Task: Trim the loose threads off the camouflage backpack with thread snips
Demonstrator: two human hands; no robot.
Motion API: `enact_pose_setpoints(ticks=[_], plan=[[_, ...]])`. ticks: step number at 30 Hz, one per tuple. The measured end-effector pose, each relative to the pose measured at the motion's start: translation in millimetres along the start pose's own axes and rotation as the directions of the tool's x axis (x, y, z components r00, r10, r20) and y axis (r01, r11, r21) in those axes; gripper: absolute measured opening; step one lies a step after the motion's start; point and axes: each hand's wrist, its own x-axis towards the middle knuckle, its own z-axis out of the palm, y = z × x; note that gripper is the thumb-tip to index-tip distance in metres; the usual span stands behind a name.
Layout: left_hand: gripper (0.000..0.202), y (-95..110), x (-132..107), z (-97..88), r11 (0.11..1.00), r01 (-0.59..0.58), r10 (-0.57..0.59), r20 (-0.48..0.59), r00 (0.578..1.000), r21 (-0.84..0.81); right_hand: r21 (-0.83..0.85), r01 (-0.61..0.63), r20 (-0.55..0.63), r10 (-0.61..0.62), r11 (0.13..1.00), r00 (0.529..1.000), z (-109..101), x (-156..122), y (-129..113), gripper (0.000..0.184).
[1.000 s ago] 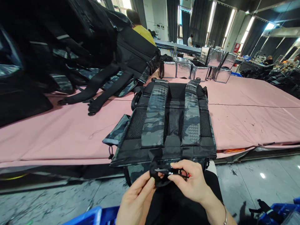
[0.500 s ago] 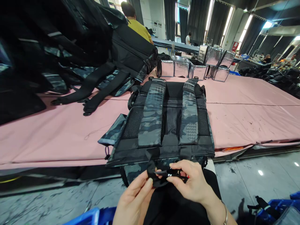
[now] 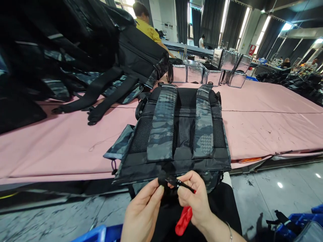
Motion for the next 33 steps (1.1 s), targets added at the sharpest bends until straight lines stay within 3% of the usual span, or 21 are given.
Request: enact_pose_setpoints(ticks=[2, 4, 6, 9, 11, 13, 17, 20, 22, 24, 26, 28, 30, 33], plan=[[0.058, -0.1, 0.7, 0.6, 1.0, -0.012, 0.011, 0.01, 1.0, 0.004, -0.021, 0.04, -0.021, -0.04, 0.999, 0.999, 1.4, -1.7, 2.0, 0.043], [0.059, -2.6, -0.3, -1.2, 1.0, 0.011, -0.011, 0.0, 1.0, 0.011, -0.218, 0.152, -0.02, -0.161, 0.964, 0.987, 0.1, -4.6, -2.0, 0.032], [0.06, -6.7, -1.9, -4.5, 0.999, 0.038, -0.038, -0.02, 0.999, 0.011, -0.513, 0.302, 0.056, -0.319, 0.804, 0.946, -3.0, -7.4, -11.6, 0.022], [0.058, -12.4, -3.4, -9.4, 0.999, 0.029, -0.029, -0.019, 0.999, 0.039, -0.795, 0.426, 0.23, -0.434, 0.433, 0.871, -6.9, -7.9, -29.6, 0.018], [0.057, -14.8, -3.0, -11.9, 0.996, -0.005, 0.004, 0.008, 1.0, 0.093, -0.841, 0.424, 0.276, -0.407, 0.337, 0.871, -7.0, -4.8, -38.8, 0.019], [0.057, -16.7, -1.8, -14.6, 0.988, -0.049, 0.045, 0.036, 0.998, 0.144, -0.823, 0.421, 0.292, -0.353, 0.381, 0.889, -5.0, 0.5, -43.6, 0.017], [0.058, -22.3, 4.2, -20.6, 0.97, -0.103, 0.105, 0.003, 0.995, 0.219, -0.712, 0.324, 0.227, -0.232, 0.623, 0.946, 1.5, 14.2, -43.2, 0.022], [0.057, -26.2, 11.3, -21.1, 0.953, -0.142, 0.148, -0.002, 0.989, 0.269, -0.467, 0.112, 0.079, -0.084, 0.877, 0.993, 4.4, 25.3, -41.4, 0.046], [0.057, -26.8, 14.5, -18.5, 0.957, -0.136, 0.127, 0.049, 0.991, 0.257, -0.206, -0.011, 0.066, 0.025, 0.978, 0.998, 3.7, 31.7, -42.7, 0.055], [0.057, -25.4, 14.2, -15.3, 0.974, -0.081, 0.064, 0.083, 0.994, 0.213, 0.02, -0.065, 0.082, 0.064, 0.998, 0.995, 1.0, 35.3, -45.7, 0.057], [0.055, -22.0, 10.0, -12.8, 0.987, -0.017, 0.004, 0.08, 0.997, 0.162, 0.133, -0.064, 0.04, 0.059, 0.989, 0.997, -2.8, 34.1, -48.4, 0.059], [0.054, -17.5, 3.5, -11.5, 0.993, 0.015, -0.024, 0.074, 0.997, 0.119, 0.019, -0.001, -0.036, 0.002, 1.0, 0.999, -6.7, 27.4, -49.2, 0.056], [0.053, -12.7, -2.8, -10.8, 0.996, 0.022, -0.028, 0.07, 0.997, 0.081, -0.212, 0.072, -0.04, -0.082, 0.975, 0.996, -10.2, 16.8, -47.9, 0.045], [0.049, -7.0, -8.3, -9.3, 1.0, 0.016, -0.017, 0.056, 0.998, 0.026, -0.536, 0.216, 0.02, -0.244, 0.816, 0.969, -15.2, 2.8, -44.3, 0.021]])
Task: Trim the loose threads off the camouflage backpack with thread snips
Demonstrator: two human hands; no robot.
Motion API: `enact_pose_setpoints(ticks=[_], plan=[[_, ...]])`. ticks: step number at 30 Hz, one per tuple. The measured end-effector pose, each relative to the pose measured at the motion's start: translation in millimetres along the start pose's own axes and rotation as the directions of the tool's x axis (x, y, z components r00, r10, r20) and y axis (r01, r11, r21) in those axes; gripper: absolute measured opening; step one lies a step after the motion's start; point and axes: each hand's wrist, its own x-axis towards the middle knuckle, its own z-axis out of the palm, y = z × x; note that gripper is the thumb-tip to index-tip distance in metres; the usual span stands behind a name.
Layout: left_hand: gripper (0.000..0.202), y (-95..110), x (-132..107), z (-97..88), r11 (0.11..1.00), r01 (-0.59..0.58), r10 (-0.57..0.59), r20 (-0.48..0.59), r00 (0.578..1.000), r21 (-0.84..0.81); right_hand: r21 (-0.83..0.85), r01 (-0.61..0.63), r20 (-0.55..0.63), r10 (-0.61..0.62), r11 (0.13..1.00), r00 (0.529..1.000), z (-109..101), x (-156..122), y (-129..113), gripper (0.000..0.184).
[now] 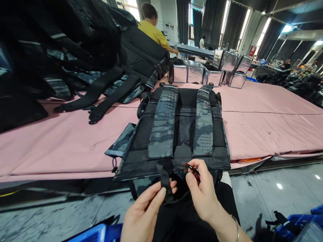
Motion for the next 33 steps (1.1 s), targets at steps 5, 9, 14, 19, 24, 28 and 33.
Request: enact_pose_setpoints(ticks=[5, 9, 14, 19, 24, 28, 33], plan=[[0.049, 3.0, 1.5, 2.7, 0.999, 0.019, -0.02, -0.025, 0.999, -0.05, -0.304, 0.225, 0.032, -0.226, 0.926, 0.974, -4.0, -1.7, 7.9, 0.015], [0.052, 3.4, 4.3, 3.0, 0.996, 0.07, -0.071, -0.018, 0.997, -0.062, -0.399, 0.323, 0.149, -0.287, 0.858, 0.946, -6.8, 3.1, 11.0, 0.015], [0.051, 5.0, 3.2, 3.8, 0.996, 0.064, -0.064, -0.005, 0.998, -0.056, -0.428, 0.387, 0.211, -0.326, 0.816, 0.921, -10.4, 2.7, 10.0, 0.01], [0.054, -1.1, 3.2, 1.0, 0.999, 0.046, -0.047, -0.034, 0.998, -0.018, -0.44, 0.389, 0.256, -0.302, 0.81, 0.918, -10.3, 3.6, 8.8, 0.008], [0.058, -12.5, 8.2, -8.2, 0.998, -0.006, 0.011, -0.071, 0.997, 0.064, -0.442, 0.379, 0.297, -0.266, 0.813, 0.917, -9.5, 7.0, 8.3, 0.008], [0.054, -13.4, 8.2, -10.5, 0.993, -0.034, 0.037, -0.025, 0.999, 0.112, -0.434, 0.371, 0.278, -0.27, 0.821, 0.922, -9.1, 9.6, 9.7, 0.009], [0.047, -5.7, 4.3, -6.2, 0.999, -0.013, 0.011, 0.028, 1.0, 0.047, -0.413, 0.339, 0.203, -0.278, 0.845, 0.939, -10.9, 8.4, 8.7, 0.011]])
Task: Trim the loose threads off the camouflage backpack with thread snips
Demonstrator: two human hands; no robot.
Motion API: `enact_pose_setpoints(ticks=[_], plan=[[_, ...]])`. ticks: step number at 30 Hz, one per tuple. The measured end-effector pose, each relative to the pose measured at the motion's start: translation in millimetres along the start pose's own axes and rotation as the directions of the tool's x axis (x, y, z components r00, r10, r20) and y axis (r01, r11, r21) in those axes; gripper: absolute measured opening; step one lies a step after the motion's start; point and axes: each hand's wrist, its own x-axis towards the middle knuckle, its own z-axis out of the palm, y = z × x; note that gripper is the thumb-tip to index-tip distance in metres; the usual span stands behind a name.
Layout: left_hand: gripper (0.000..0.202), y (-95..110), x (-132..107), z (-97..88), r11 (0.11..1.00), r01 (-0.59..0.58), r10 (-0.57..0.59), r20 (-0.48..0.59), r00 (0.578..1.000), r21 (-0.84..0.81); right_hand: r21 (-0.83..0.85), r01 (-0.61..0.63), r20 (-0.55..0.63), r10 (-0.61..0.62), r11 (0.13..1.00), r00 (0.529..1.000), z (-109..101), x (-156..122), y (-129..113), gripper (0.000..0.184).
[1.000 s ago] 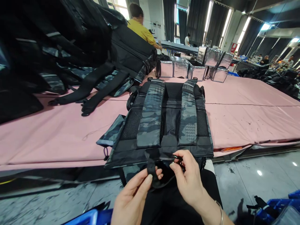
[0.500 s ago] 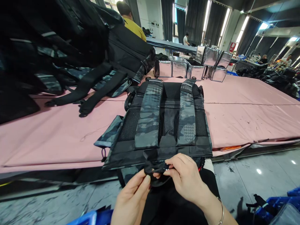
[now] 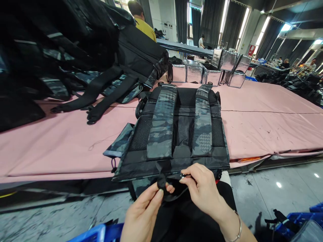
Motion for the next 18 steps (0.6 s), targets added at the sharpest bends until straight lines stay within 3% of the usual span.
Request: enact_pose_setpoints(ticks=[9, 18], plan=[[0.044, 4.6, 2.1, 6.2, 0.97, 0.152, -0.144, 0.055, 0.988, -0.189, -0.031, 0.003, 0.11, 0.0, 1.0, 0.994, -8.2, -3.0, -0.3, 0.006], [0.045, 0.8, 2.2, 4.1, 0.992, 0.083, -0.079, 0.041, 0.996, -0.099, -0.057, 0.022, 0.147, -0.013, 0.998, 0.989, -4.1, -0.9, -1.3, 0.008]])
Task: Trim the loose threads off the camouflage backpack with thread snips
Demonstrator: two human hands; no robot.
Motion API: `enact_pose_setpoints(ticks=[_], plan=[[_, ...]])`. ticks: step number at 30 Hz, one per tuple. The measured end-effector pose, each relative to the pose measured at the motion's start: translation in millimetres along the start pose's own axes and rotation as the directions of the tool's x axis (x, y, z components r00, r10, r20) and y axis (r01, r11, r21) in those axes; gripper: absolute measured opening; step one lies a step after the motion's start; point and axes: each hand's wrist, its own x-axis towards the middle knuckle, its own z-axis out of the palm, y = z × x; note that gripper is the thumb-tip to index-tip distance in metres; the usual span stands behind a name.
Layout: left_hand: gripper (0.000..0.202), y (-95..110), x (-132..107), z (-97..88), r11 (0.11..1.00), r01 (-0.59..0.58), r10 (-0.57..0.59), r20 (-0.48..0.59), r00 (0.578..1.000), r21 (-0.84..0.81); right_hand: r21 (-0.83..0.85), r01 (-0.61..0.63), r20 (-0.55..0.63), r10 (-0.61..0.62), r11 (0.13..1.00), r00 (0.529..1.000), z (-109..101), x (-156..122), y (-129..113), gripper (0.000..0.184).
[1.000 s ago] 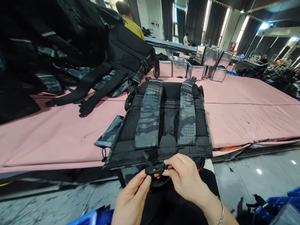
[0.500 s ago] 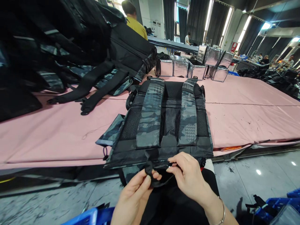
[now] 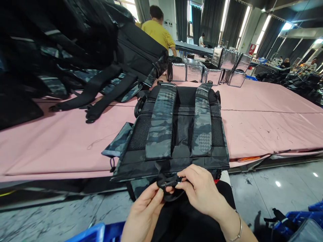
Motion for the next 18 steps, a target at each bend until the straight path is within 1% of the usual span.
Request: enact_pose_setpoints(ticks=[6, 10, 12, 15, 18], plan=[[0.049, 0.0, -2.2, 1.3, 0.991, -0.065, 0.07, -0.037, 0.997, 0.12, -0.11, 0.002, -0.017, -0.004, 0.994, 1.0, 2.7, 0.7, -0.4, 0.01], [0.051, -3.8, -2.8, -3.0, 0.982, -0.083, 0.094, -0.06, 0.994, 0.168, -0.017, 0.013, -0.078, -0.014, 1.0, 0.997, 1.4, -1.2, -2.8, 0.012], [0.05, -6.0, -3.4, -4.0, 0.978, -0.101, 0.116, -0.076, 0.99, 0.183, 0.013, 0.01, -0.08, -0.009, 1.0, 0.997, 1.1, -1.8, -4.5, 0.011], [0.046, -8.8, -5.0, -4.2, 0.967, -0.137, 0.15, -0.043, 0.988, 0.213, -0.032, 0.02, -0.062, -0.022, 0.999, 0.998, 2.4, -2.6, -5.9, 0.012], [0.041, -10.3, -6.5, -6.6, 0.931, -0.178, 0.19, -0.006, 0.982, 0.319, -0.036, 0.036, -0.081, -0.039, 0.999, 0.996, 4.7, -4.2, -6.9, 0.016]])
